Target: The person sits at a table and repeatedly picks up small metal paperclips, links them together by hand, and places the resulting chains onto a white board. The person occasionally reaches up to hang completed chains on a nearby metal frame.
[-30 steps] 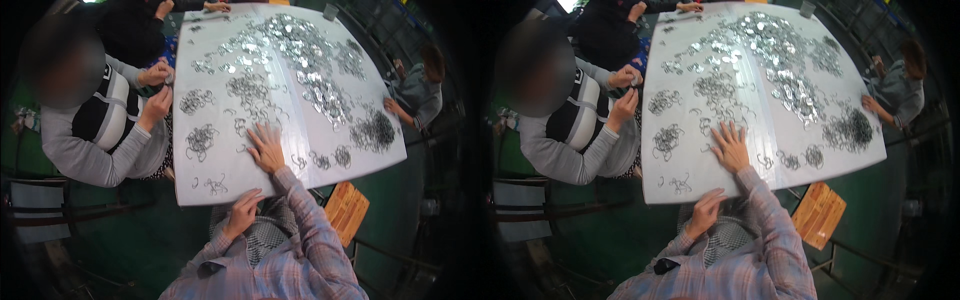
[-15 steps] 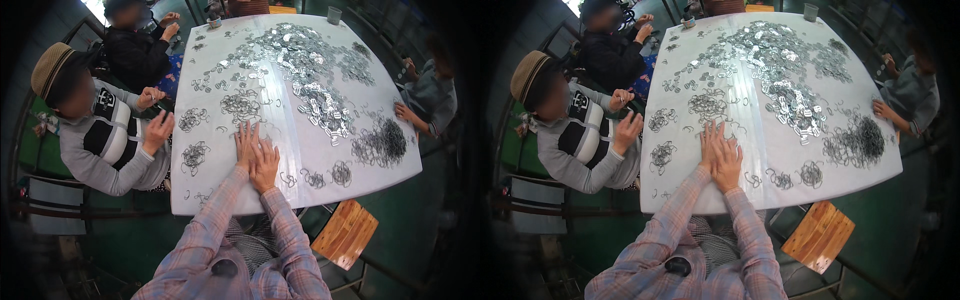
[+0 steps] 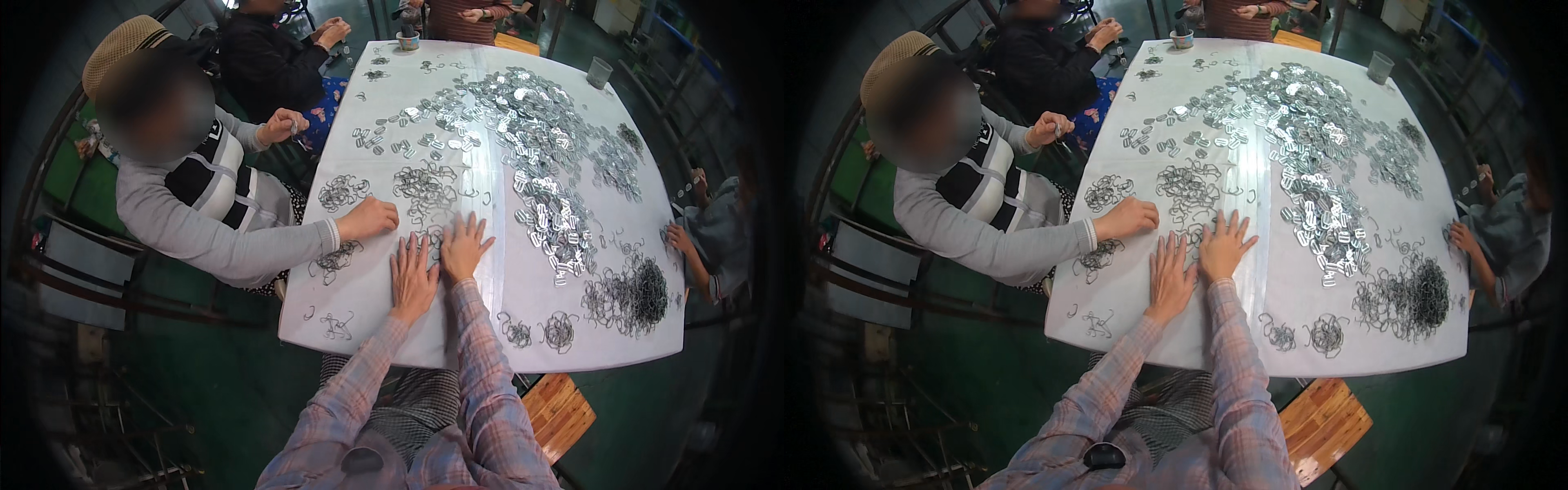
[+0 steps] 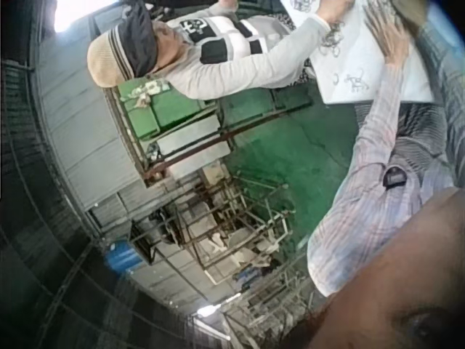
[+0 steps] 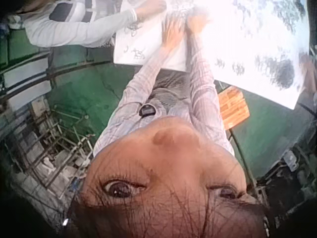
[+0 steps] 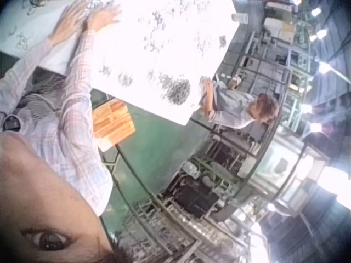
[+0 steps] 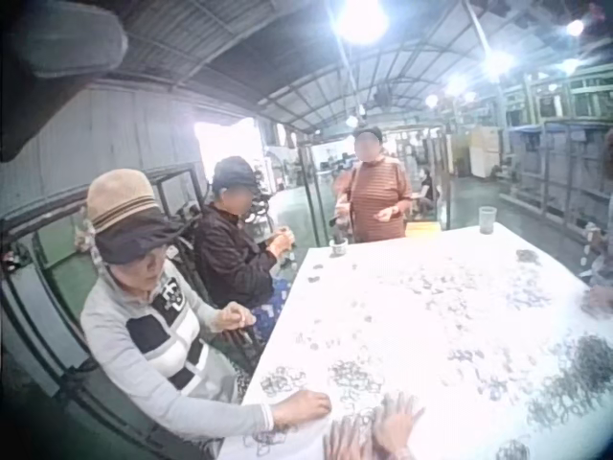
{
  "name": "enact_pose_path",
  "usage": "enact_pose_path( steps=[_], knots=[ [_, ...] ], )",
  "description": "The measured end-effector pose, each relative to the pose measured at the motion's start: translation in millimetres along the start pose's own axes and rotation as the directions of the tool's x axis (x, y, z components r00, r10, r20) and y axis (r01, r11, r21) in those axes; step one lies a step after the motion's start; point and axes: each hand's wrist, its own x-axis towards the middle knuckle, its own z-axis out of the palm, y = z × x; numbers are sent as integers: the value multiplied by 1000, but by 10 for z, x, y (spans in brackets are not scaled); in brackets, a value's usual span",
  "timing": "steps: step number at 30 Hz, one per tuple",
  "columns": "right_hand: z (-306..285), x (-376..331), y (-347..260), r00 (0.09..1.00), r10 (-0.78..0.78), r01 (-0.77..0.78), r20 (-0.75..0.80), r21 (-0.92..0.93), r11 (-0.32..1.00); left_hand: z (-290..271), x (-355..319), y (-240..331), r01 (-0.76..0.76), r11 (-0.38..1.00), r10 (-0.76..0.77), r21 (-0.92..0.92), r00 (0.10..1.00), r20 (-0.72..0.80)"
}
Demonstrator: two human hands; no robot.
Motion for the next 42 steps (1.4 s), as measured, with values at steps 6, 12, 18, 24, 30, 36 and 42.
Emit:
enact_pose_path(
  steps=[6, 12, 18, 24, 30, 36, 42],
  knots=[
    [25, -368, -16, 967, -254, 247, 4, 227, 942, 79, -66, -144, -91, 995, 89, 51, 995, 32],
    [-91, -581, -10, 942, -188, 290, -277, 395, 872, 114, -49, -168, -158, 971, 135, -179, 982, -132],
    [-247, -674, -4, 978, -106, 188, -179, 541, 820, 42, -64, -167, -122, 904, 43, -409, 980, -196],
    [-925, -595, 289, 973, -146, 206, -179, 382, 901, 61, -19, -45, -444, 896, 430, 28, 881, 195],
    [-1597, -463, 1570, 938, -56, 125, -343, 183, 975, 168, 617, -206, -357, 928, 334, 108, 924, 189],
    [-2070, -360, 2754, 948, 172, -128, -269, 173, 977, 184, 812, 222, -229, 970, 234, -79, 970, 66],
    [-2212, -81, 2711, 969, 214, -229, 122, 123, 966, 701, 897, 851, -351, 846, 426, -401, 897, 113]
  ],
)
